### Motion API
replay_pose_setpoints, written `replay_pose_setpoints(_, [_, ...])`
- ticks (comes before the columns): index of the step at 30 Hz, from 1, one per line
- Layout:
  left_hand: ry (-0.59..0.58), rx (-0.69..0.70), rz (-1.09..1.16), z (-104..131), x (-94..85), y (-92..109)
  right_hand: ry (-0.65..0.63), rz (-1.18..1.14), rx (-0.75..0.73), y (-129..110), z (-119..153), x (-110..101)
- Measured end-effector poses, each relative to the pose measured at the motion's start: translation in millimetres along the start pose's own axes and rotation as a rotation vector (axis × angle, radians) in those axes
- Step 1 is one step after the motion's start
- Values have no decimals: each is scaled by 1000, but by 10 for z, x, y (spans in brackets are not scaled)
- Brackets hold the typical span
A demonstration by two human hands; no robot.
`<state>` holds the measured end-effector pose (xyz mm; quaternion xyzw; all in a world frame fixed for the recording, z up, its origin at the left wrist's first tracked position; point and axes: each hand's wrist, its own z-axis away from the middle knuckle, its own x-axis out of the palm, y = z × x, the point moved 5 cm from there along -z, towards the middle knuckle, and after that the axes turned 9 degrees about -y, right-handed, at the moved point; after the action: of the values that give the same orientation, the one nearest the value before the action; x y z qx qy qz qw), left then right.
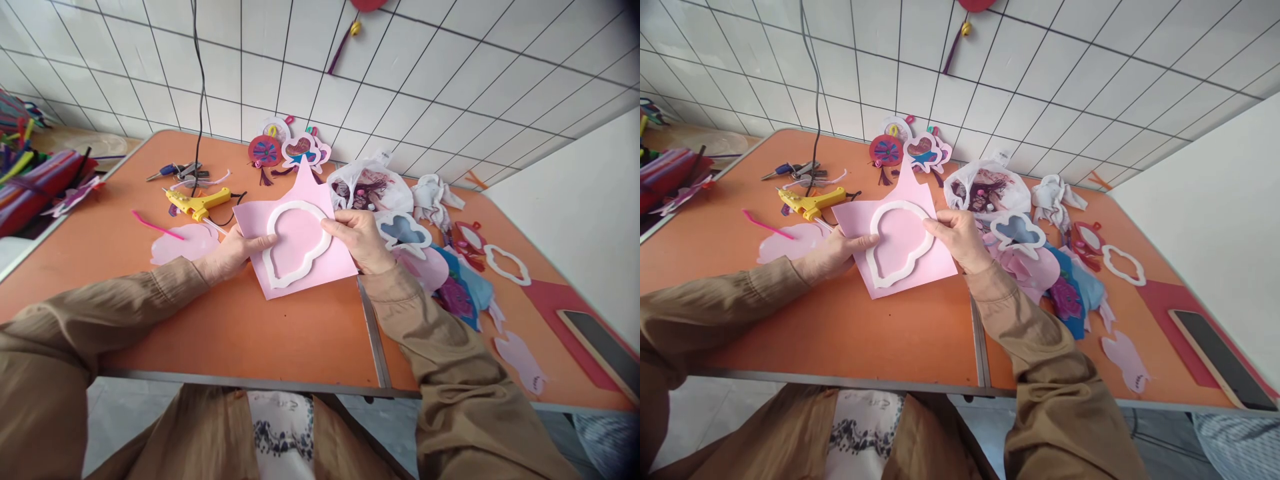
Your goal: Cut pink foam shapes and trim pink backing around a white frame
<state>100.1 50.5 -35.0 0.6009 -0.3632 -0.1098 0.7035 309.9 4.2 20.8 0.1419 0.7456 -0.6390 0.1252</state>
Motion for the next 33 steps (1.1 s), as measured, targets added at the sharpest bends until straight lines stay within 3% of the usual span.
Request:
replay_pose_setpoints(6, [30, 23, -40, -13, 11, 75, 9, -57, 0, 13, -16, -3])
replay_pose_setpoints(10, [79, 89, -91, -37, -42, 285, 23, -105, -16, -6, -51, -180])
replay_pose_setpoints(12, [113, 141, -136, -62, -111, 404, 8, -29, 20, 7, -63, -296])
replay_pose_setpoints(15, [136, 252, -253, -104, -233, 558, -52, 274, 69, 52, -70, -380])
replay_pose_setpoints(19, [110, 370, -443, -109, -317, 710, -161, 586, 97, 153, -68, -226])
replay_pose_setpoints(24, [100, 353, -544, -43, -281, 865, -398, 840, 85, 244, -27, 120])
replay_pose_setpoints(28, [112, 351, -466, -25, -265, 927, -404, 811, 50, 259, -3, 182])
replay_pose_setpoints(33, [93, 298, -199, -87, -272, 857, -333, 608, 12, 325, -75, 111])
